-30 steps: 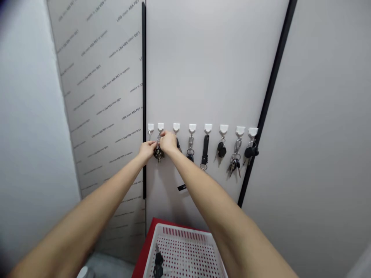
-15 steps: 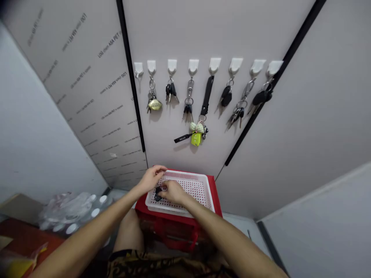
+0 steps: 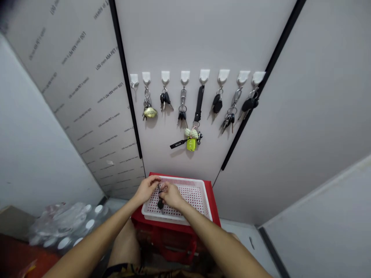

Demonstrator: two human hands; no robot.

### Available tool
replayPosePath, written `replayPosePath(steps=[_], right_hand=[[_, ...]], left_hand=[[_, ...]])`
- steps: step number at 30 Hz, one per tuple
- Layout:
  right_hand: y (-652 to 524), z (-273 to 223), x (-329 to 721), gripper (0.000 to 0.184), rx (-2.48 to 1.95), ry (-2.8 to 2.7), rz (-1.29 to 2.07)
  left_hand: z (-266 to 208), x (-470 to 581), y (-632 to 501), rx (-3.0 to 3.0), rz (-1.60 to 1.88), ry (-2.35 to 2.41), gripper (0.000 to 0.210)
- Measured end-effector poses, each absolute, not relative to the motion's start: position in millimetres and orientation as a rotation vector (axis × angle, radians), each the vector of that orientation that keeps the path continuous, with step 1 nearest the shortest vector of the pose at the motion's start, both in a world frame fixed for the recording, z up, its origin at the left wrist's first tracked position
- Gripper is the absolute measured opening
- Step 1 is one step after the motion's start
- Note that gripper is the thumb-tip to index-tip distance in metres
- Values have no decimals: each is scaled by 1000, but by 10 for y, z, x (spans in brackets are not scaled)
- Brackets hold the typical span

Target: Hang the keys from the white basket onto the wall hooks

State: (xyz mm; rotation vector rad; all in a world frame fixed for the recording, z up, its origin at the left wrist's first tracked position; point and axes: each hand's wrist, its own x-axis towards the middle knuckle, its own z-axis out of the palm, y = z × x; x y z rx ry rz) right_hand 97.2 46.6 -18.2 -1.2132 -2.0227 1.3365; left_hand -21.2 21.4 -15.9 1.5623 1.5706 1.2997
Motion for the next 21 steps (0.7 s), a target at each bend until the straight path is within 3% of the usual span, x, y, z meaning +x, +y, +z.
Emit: replayPosePath(steps=[3, 8, 12, 17, 21], right_hand=[[528, -26, 1044, 19, -1123, -1553, 1632], [563, 220, 1070, 24, -912, -1244, 1762], [544, 277, 1031, 24, -808, -1180, 1791], [518, 317, 994, 9, -688, -1225, 1794], [534, 375, 1024, 12, -673, -1365, 1717]], left_hand=[[-137, -165, 195, 1491, 1361, 1502, 25], [-22, -105, 187, 1249, 1346, 1190, 26], [48, -129, 168, 981, 1309, 1095, 23], [124, -154, 189, 687, 1425, 935, 28], [272, -177, 243, 674, 1574, 949, 27]])
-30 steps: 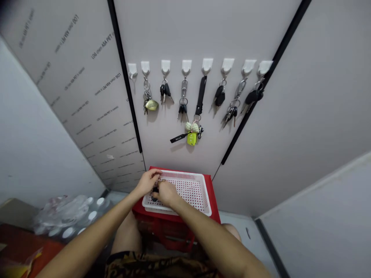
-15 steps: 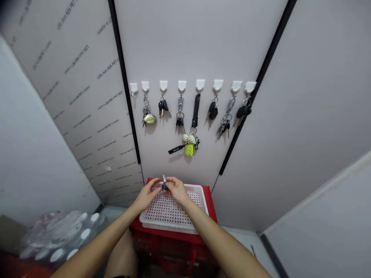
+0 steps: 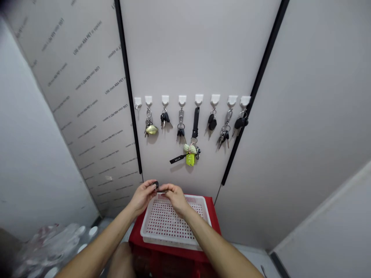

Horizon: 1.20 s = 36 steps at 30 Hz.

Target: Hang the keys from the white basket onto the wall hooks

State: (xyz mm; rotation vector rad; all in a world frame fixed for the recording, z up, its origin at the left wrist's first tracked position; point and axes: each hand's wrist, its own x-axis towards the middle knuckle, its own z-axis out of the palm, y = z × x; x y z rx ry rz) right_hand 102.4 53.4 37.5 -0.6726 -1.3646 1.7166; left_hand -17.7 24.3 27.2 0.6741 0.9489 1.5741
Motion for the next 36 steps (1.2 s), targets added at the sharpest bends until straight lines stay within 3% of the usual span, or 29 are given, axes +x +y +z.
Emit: replayPosePath(steps=[8, 15, 21, 27, 36], right_hand=[[570, 573, 961, 21, -817, -1468, 1651], [571, 839, 757, 10, -818, -1640, 1559], [726, 1460, 497, 7, -874, -1862, 1195], [895, 2114, 86, 9, -813, -1958, 662], [1215, 2691, -209, 15, -955, -1922, 567]], left_hand=[[482, -217, 227, 864, 1641, 1011, 26], [714, -348, 226, 1027, 1787, 1125, 26], [1229, -703, 263, 1248, 1994, 1299, 27], [1743, -891, 451, 1491, 1832, 1301, 17], [2296, -1117, 849, 1203, 2068, 1321, 6]])
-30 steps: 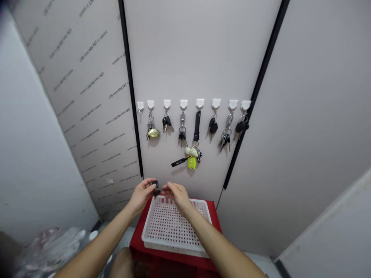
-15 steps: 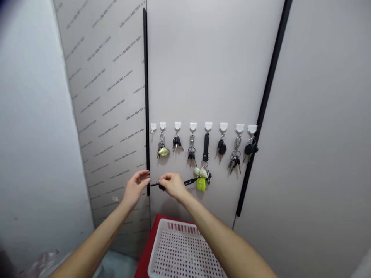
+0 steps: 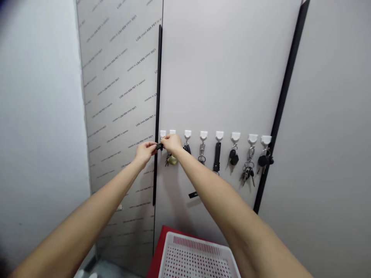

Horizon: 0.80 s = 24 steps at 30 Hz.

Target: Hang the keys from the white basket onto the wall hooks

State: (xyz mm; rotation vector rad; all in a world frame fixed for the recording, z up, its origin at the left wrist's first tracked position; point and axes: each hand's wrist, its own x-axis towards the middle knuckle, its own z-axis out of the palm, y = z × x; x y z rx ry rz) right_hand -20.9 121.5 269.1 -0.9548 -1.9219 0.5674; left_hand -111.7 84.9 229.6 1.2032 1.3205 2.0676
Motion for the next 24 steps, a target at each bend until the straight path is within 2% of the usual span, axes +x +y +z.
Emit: replayPosePath(steps=[5, 9, 17, 24], right_hand=[[1304, 2819, -301, 14, -992, -1947, 324], [1339, 2840, -412, 15, -1059, -1957, 147], [1394, 2671, -444, 21, -1106, -2047, -4], [1364, 2745, -375, 22, -1025, -1966, -75]], left_hand=[[2372, -1139, 977, 1181, 2085, 1271, 11], [2347, -1180, 1091, 1215, 2059, 1435, 17], [2178, -1218, 1208, 1232, 1973, 1554, 17], [2320, -1120, 1138, 1359, 2038, 1557, 23]])
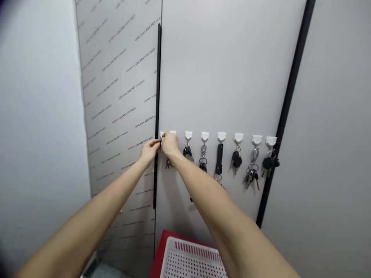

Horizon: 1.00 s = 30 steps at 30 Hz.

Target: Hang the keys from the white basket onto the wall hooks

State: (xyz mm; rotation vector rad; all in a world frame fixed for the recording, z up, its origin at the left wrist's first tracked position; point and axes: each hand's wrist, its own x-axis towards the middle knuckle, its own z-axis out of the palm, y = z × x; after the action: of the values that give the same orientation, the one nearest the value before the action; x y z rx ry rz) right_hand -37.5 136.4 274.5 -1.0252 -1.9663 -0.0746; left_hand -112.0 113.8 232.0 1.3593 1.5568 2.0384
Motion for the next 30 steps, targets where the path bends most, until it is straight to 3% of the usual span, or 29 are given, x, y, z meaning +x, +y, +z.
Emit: replayPosePath(steps=[5, 19, 25, 30], right_hand=[[1340, 2752, -382, 21, -1181, -2081, -101], [1324, 2659, -412, 23, -1184, -2119, -80], [1083, 2400, -71, 28, -998, -2190, -132], [870, 1629, 544, 25, -908, -2322, 61]], left_hand=[[2299, -1096, 1186, 1385, 1909, 1846, 21], [2293, -1141, 1188, 1343, 1913, 1994, 19], [1897, -1105, 1068, 1397, 1887, 1954, 22], [1171, -848, 816, 1437, 1723, 1696, 18]])
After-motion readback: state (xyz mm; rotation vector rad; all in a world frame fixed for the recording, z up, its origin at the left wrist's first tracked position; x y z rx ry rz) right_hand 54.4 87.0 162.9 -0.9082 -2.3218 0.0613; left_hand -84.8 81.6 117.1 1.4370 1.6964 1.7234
